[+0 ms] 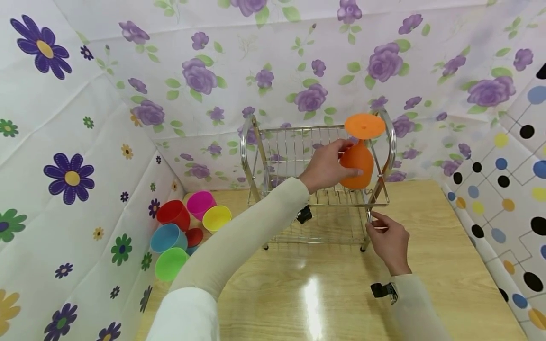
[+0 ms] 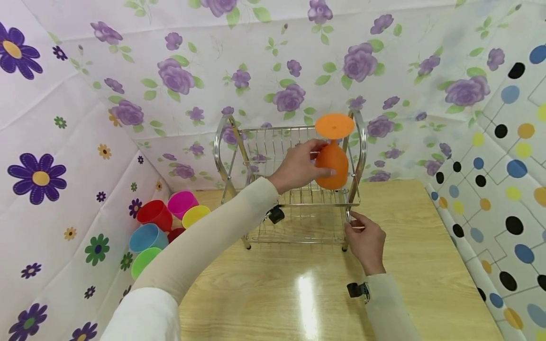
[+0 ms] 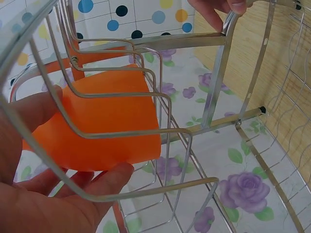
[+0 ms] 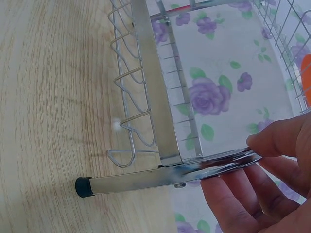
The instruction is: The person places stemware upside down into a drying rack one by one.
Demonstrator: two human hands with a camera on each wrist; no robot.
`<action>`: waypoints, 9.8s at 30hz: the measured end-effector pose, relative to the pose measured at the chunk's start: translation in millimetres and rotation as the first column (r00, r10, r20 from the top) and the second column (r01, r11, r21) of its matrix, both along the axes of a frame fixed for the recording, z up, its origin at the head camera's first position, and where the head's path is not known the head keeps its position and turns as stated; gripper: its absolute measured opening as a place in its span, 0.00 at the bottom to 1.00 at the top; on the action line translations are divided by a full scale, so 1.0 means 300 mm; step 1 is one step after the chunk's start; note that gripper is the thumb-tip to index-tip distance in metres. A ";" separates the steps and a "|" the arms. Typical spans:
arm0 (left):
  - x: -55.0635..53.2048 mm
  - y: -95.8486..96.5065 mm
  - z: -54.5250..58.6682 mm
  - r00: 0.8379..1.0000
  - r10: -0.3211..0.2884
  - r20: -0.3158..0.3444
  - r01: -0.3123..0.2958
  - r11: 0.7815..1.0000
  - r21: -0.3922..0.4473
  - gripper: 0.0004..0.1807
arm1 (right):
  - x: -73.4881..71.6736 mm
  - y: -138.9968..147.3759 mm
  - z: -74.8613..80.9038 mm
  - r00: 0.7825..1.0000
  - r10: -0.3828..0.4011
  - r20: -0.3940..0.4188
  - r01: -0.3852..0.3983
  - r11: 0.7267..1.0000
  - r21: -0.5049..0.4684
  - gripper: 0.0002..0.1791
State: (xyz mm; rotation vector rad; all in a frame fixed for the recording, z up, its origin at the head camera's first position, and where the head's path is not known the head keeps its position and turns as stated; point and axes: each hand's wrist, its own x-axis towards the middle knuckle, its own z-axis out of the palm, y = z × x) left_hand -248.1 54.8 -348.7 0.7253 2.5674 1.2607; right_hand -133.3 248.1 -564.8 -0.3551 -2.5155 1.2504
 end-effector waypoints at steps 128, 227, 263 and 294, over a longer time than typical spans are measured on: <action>0.697 -1.056 -0.824 0.391 0.913 0.112 -0.746 0.243 0.620 0.48 | 0.011 -0.014 -0.056 0.990 -0.033 -0.134 0.040 0.998 0.047 0.22; 0.647 -0.500 -0.404 0.864 0.034 -0.502 0.009 0.996 0.084 0.50 | 0.295 -0.290 0.356 0.679 0.687 -0.260 -0.680 0.722 0.131 0.49; 0.699 -0.422 -0.433 0.918 -0.102 0.383 -0.340 0.295 0.893 0.28 | 0.285 -0.381 0.310 0.608 0.502 -0.615 -0.790 0.459 -0.407 0.44; 0.537 -0.500 -0.246 0.980 0.157 0.119 -0.185 0.523 0.832 0.28 | 0.246 -0.239 0.263 0.915 0.270 -0.301 -0.342 0.913 -0.220 0.33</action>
